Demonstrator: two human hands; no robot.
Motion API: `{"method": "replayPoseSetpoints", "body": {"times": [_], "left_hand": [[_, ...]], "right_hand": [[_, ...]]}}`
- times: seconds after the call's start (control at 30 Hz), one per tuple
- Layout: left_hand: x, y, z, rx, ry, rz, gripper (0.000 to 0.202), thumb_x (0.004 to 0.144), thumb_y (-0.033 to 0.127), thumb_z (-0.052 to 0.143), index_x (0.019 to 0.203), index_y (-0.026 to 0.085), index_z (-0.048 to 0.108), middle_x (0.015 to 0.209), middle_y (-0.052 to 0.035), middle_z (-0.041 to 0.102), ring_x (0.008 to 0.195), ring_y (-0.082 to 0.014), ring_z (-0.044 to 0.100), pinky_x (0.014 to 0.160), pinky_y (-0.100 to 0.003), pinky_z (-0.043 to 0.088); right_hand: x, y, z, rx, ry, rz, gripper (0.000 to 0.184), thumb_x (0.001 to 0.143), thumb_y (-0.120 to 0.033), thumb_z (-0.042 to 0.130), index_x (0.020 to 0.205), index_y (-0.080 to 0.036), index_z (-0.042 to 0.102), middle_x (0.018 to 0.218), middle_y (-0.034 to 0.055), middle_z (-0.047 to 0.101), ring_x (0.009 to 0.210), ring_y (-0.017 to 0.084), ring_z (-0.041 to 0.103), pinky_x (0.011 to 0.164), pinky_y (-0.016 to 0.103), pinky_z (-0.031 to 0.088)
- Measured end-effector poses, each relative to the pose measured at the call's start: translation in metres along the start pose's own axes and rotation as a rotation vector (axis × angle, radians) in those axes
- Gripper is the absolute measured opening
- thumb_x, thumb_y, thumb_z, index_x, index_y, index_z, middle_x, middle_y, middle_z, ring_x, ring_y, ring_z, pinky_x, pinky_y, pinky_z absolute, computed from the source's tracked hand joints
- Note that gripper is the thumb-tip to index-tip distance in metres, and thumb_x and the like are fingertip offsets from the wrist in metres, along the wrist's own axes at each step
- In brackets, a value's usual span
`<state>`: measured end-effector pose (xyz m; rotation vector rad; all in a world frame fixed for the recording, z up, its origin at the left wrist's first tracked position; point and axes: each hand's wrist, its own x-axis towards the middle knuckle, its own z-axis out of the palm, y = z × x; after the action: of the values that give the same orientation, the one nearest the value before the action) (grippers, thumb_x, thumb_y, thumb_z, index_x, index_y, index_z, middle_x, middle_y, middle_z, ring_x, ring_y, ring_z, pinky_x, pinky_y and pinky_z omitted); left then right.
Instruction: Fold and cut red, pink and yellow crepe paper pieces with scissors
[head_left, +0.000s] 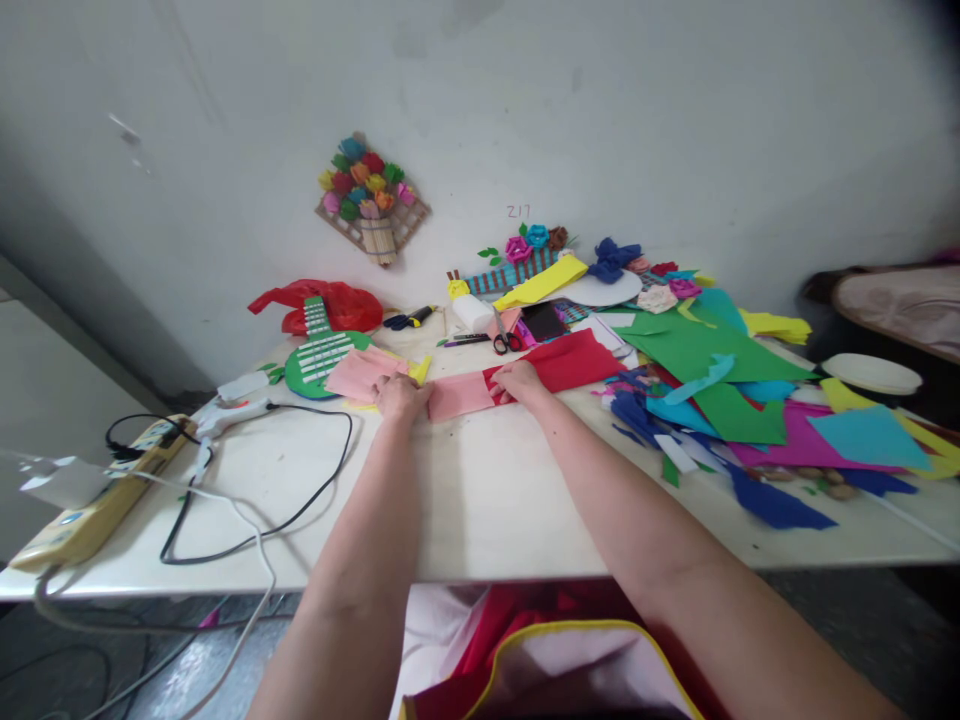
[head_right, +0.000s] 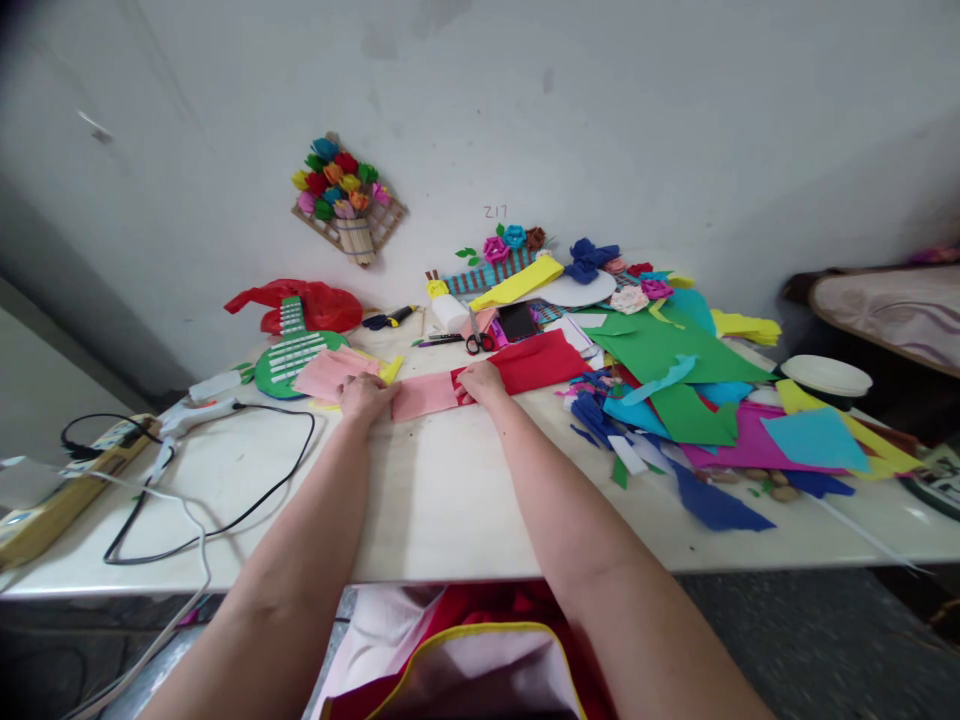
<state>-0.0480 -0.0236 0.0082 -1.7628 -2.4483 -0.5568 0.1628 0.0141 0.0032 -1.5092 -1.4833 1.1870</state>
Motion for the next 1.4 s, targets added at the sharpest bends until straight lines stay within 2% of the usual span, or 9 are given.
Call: {"method": "replayPoseSetpoints", "body": {"times": [0.27,0.73,0.83,0.9,0.97,1.07,1.13,1.27,1.4], "left_hand": [[-0.001,0.002,-0.001,0.000,-0.005,0.002,0.041,0.068,0.054,0.047,0.079,0.023,0.071,0.109,-0.0087,0.061,0.110,-0.0319,0.041,0.098,-0.046,0.023],[0.002,0.001,0.005,0.015,0.021,0.023,0.036,0.068,0.053,0.050,0.074,0.023,0.070,0.107,-0.0093,0.060,0.107,-0.0317,0.041,0.096,-0.045,0.023],[0.002,0.001,0.005,0.023,0.021,0.027,0.037,0.069,0.053,0.049,0.072,0.023,0.070,0.108,-0.0089,0.060,0.107,-0.0315,0.041,0.095,-0.045,0.024],[0.001,0.002,0.005,0.025,0.018,0.026,0.036,0.069,0.053,0.049,0.072,0.024,0.070,0.108,-0.0084,0.060,0.107,-0.0314,0.041,0.095,-0.045,0.024],[0.001,0.002,0.004,0.029,0.016,0.024,0.036,0.069,0.053,0.050,0.072,0.024,0.070,0.108,-0.0086,0.060,0.107,-0.0314,0.041,0.095,-0.045,0.024],[0.001,0.002,0.004,0.040,0.016,0.024,0.037,0.070,0.053,0.049,0.073,0.023,0.070,0.107,-0.0088,0.060,0.106,-0.0310,0.041,0.095,-0.045,0.025],[0.001,0.003,0.004,0.044,0.022,0.020,0.036,0.070,0.053,0.049,0.072,0.024,0.070,0.105,-0.0086,0.060,0.105,-0.0310,0.041,0.095,-0.045,0.025],[0.000,0.005,0.004,0.057,0.082,0.025,0.033,0.070,0.051,0.051,0.071,0.022,0.069,0.103,-0.0093,0.060,0.106,-0.0314,0.040,0.095,-0.045,0.024],[-0.002,0.005,0.004,0.040,0.168,0.020,0.028,0.070,0.046,0.055,0.076,0.020,0.065,0.104,-0.0109,0.058,0.107,-0.0314,0.040,0.094,-0.044,0.026]], "right_hand": [[0.002,0.002,0.001,-0.017,-0.007,-0.019,0.006,0.073,-0.014,0.056,0.070,-0.010,0.060,0.055,0.0039,0.066,0.029,0.008,0.049,0.034,0.017,0.038],[0.001,0.001,0.000,-0.086,-0.011,-0.022,0.009,0.074,-0.017,0.054,0.071,-0.012,0.061,0.059,0.0034,0.066,0.034,0.008,0.051,0.040,0.019,0.041],[-0.004,-0.003,-0.003,-0.254,0.092,-0.114,0.013,0.075,-0.022,0.054,0.074,-0.015,0.065,0.068,0.0038,0.068,0.051,0.011,0.060,0.050,0.020,0.044],[-0.010,-0.006,-0.003,-0.419,0.205,-0.246,0.015,0.076,-0.025,0.054,0.078,-0.018,0.067,0.079,0.0043,0.069,0.072,0.016,0.063,0.061,0.022,0.046],[-0.015,-0.009,0.000,-0.557,0.262,-0.414,0.018,0.077,-0.025,0.053,0.086,-0.020,0.068,0.093,0.0046,0.068,0.090,0.019,0.060,0.071,0.026,0.046],[-0.020,-0.010,0.009,-0.703,0.162,-0.681,0.026,0.080,-0.023,0.049,0.099,-0.019,0.066,0.114,0.0044,0.061,0.105,0.019,0.053,0.087,0.029,0.041],[-0.022,-0.008,0.018,-0.803,0.040,-0.778,0.032,0.083,-0.027,0.047,0.111,-0.019,0.061,0.128,0.0037,0.052,0.117,0.019,0.045,0.099,0.032,0.032],[-0.024,-0.002,0.035,-0.974,-0.145,-0.758,0.048,0.090,-0.037,0.033,0.132,-0.017,0.042,0.145,0.0037,0.028,0.134,0.020,0.018,0.109,0.040,0.013],[-0.026,0.001,0.044,-1.055,-0.246,-0.727,0.053,0.092,-0.037,0.023,0.139,-0.014,0.028,0.147,0.0041,0.019,0.136,0.017,0.011,0.110,0.037,0.008]]}}
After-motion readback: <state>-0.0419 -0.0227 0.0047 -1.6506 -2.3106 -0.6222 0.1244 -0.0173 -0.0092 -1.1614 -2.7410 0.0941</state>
